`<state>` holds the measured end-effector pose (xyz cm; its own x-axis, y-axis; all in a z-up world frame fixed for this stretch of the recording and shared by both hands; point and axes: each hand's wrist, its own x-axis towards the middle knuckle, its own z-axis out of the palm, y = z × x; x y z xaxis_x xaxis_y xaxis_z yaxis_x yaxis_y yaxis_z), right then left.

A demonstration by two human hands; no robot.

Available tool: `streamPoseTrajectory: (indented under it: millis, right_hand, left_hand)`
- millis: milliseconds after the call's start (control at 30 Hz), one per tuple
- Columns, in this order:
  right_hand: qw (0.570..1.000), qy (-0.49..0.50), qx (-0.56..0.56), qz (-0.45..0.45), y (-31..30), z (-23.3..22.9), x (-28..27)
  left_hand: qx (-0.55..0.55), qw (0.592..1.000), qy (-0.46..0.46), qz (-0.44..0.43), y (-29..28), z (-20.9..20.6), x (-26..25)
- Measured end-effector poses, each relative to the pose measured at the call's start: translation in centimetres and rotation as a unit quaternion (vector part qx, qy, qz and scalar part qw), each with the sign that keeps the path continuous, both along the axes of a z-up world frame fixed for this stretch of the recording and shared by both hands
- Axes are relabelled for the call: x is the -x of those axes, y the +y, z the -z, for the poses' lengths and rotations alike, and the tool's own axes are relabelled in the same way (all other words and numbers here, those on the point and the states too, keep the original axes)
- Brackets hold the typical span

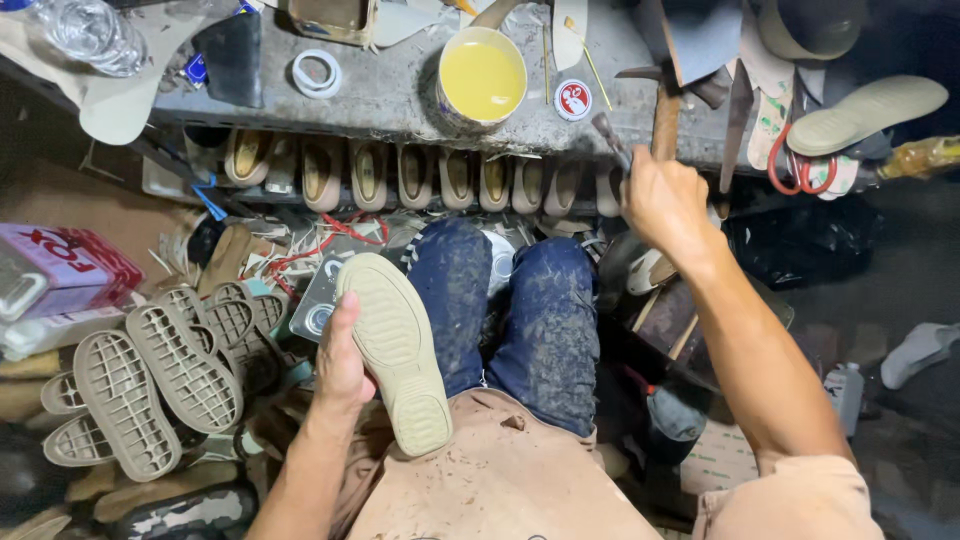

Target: The person applies a substance to the upper of a white shoe using a small stick, then uses pliers to press the sole onto the shoe. They repeat this process on a second shoe, applying the substance and using pliers to secure the sole.

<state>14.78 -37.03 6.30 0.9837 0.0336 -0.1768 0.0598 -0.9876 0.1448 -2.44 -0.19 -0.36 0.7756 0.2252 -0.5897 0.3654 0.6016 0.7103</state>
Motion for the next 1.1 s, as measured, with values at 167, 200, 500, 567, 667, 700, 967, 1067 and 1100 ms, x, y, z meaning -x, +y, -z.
streamPoseTrajectory:
  millis: [167,200,500,567,667,700,967,1067,1100]
  right_hand:
    - [0.998,-0.034,0.042,-0.029,-2.2,4.7,-7.6]
    - [0.997,-0.036,0.068,-0.031,-2.4,5.4,-8.9]
    - [0.989,0.075,-0.084,0.092,-1.2,1.1,-9.5]
    - [0.983,0.043,-0.136,0.114,0.0,1.1,-9.2]
    - [0.974,-0.043,-0.189,0.12,0.6,3.4,-9.4]
    - [0.971,-0.097,-0.189,0.107,0.8,4.8,-9.7]
    - [0.952,-0.19,-0.241,-0.025,4.6,0.2,-1.0]
    - [0.902,-0.107,-0.408,-0.089,9.6,-3.5,9.5]
    - [0.87,-0.025,-0.48,-0.111,11.2,-4.2,13.5]
  left_hand:
    - [0.014,0.999,-0.029,0.003,-0.4,-0.3,0.1]
    - [0.022,0.999,-0.03,0.008,-0.6,-0.8,0.0]
    - [0.083,0.996,0.0,0.02,0.4,-0.3,-0.5]
    - [0.093,0.995,-0.003,0.02,0.4,-0.4,-0.8]
    - [0.108,0.994,0.021,-0.012,-0.1,-1.1,-1.4]
    - [0.114,0.991,0.049,-0.043,-0.2,-1.3,-1.4]
    - [0.126,0.991,-0.012,-0.036,-2.8,-5.2,-2.5]
    - [0.117,0.993,-0.025,-0.011,-4.0,-6.3,-2.9]
    - [0.123,0.992,-0.027,0.006,-4.5,-6.4,-3.0]
